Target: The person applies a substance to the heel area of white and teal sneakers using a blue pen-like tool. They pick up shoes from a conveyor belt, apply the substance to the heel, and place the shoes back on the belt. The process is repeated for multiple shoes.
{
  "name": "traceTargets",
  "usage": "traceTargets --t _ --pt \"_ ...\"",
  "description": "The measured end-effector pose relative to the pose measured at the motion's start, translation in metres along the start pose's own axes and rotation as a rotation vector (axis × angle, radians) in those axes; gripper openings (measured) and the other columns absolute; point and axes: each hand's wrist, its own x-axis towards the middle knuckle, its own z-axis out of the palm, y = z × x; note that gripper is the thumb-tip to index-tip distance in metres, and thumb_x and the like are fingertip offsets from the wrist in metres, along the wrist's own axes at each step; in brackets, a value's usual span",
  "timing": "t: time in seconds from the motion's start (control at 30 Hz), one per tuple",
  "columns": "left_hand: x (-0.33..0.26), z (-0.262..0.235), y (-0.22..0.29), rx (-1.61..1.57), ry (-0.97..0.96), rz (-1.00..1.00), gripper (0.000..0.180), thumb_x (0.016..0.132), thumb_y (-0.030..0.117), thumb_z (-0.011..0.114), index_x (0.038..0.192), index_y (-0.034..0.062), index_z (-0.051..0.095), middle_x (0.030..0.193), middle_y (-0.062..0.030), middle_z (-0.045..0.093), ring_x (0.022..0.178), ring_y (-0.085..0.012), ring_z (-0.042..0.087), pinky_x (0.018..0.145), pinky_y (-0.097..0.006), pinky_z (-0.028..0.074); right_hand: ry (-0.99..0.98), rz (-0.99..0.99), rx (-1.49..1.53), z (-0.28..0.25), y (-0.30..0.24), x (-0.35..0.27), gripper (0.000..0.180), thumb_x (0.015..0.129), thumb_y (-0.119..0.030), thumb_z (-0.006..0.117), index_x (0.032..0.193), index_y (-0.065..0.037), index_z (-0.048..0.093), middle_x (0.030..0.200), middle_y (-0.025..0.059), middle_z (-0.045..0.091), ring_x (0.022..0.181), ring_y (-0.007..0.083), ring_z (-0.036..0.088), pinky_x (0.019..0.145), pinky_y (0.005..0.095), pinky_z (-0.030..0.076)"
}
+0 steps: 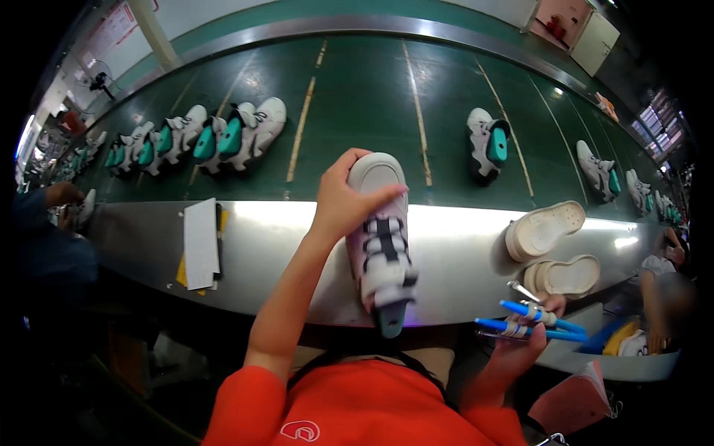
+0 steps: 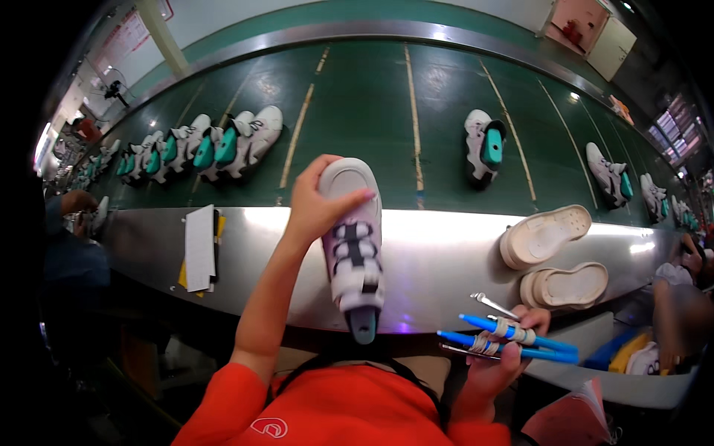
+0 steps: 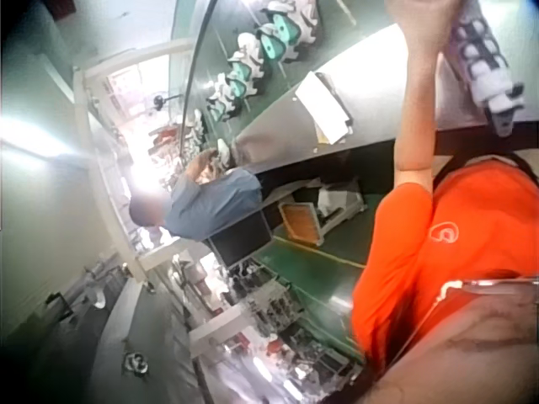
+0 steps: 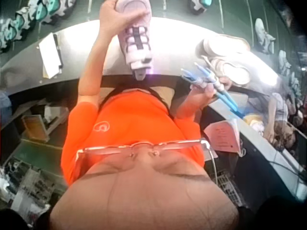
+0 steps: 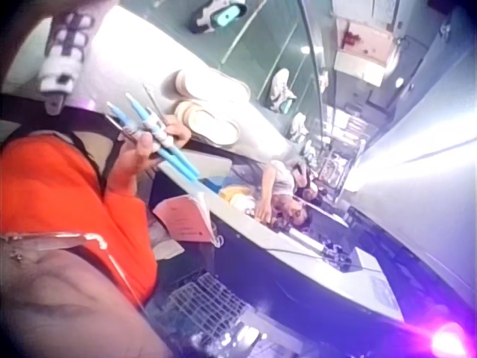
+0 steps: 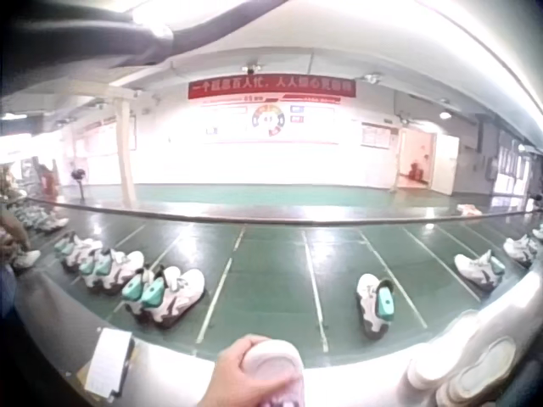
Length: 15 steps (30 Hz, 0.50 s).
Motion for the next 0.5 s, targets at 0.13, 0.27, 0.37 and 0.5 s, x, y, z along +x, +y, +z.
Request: traceTargets --t 0.13,0.27,0.37,0.5 --pt "0.009 0.005 -0.084 0.57 -0.073 0.076 0.058 0.064 0.047 0.073 0.093 -0.0018 0.061 0.116 -0.0209 0.05 0.109 -0.0317 0.048 0.091 -0.042 0.038 0.116 0.32 0.228 -0.013 0.026 -0.016 0.023 0.083 -0.028 0.047 0.088 -0.008 0.036 0.073 0.0039 0.04 0.052 0.0081 0.045 0.046 0.0195 0.04" --pt "-0.028 0.021 -0.09 0.503 -0.084 0.053 0.072 0.067 0.057 0.066 0.105 -0.0033 0.057 0.13 -0.0236 0.037 0.121 -0.0392 0.034 0.102 -0.045 0.025 0.051 0.471 0.251 -0.024 0.041 -0.024 0.019 0.09 -0.028 0.04 0.086 -0.009 0.037 0.067 0.001 0.038 0.051 0.0054 0.04 0.044 0.0181 0.036" --pt "-0.073 0.011 -0.036 0.033 0.137 0.368 0.075 0.069 0.06 0.063 0.116 0.0018 0.051 0.132 -0.0215 0.037 0.121 -0.0374 0.035 0.103 -0.044 0.022 0.072 0.522 0.254 -0.022 0.041 -0.019 0.02 0.091 -0.028 0.038 0.085 -0.009 0.039 0.065 0.0004 0.038 0.049 0.0056 0.039 0.043 0.0178 0.036" --pt "-0.161 -0.017 -0.037 0.454 -0.18 1.244 0.072 0.075 0.06 0.053 0.134 0.0234 0.032 0.14 -0.0106 0.025 0.127 -0.028 0.029 0.103 -0.054 0.018 0.059 0.534 0.257 -0.026 0.045 -0.018 0.024 0.091 -0.031 0.037 0.086 -0.008 0.041 0.067 0.0016 0.04 0.051 0.0068 0.041 0.046 0.0184 0.036"
